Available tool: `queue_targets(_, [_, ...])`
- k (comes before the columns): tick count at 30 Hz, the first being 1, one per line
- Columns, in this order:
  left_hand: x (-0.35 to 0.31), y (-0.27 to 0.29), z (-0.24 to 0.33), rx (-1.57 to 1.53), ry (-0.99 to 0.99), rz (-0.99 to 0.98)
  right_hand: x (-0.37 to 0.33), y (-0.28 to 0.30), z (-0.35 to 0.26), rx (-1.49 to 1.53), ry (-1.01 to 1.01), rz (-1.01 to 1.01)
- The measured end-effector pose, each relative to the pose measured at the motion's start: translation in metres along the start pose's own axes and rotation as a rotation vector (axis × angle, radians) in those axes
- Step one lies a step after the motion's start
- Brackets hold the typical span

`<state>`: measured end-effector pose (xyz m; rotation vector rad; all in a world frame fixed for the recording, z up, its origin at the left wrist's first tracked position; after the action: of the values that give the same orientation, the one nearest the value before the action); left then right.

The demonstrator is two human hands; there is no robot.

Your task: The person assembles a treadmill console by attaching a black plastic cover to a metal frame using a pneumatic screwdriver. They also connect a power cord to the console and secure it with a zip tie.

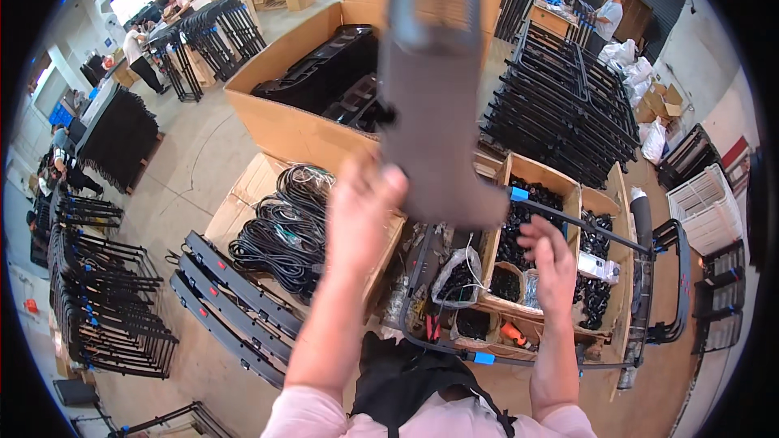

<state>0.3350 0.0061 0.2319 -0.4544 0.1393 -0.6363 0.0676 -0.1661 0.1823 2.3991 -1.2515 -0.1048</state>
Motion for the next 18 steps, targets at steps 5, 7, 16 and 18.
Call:
queue_targets(5, [-0.134, 0.017, -0.16, -0.064, 0.186, -0.154, 0.003, -0.05, 0.013, 0.48, -0.152, -0.159])
queue_targets(7, [-0.167, 0.037, -0.21, -0.123, 0.347, -0.204, -0.009, -0.065, 0.047, 0.272, -0.149, -0.073])
queue_targets(16, [-0.186, 0.128, -0.238, 0.863, 0.046, -0.077, -0.056, -0.163, 0.188, 0.222, -0.348, 0.0])
queue_targets(18, [-0.19, 0.133, -0.253, 0.877, 0.122, -0.126, -0.059, -0.175, 0.204, 0.238, -0.41, -0.097])
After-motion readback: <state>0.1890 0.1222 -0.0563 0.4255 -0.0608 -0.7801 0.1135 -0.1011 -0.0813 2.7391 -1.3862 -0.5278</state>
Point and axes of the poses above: each hand's wrist, its own x-axis towards the middle knuckle, its own y-axis out of the back of the hand, z = x × y, the point moved 3 cm from there along x, towards the middle knuckle, and after that the axes turned 10 degrees about -x, right-handed, at the moved point
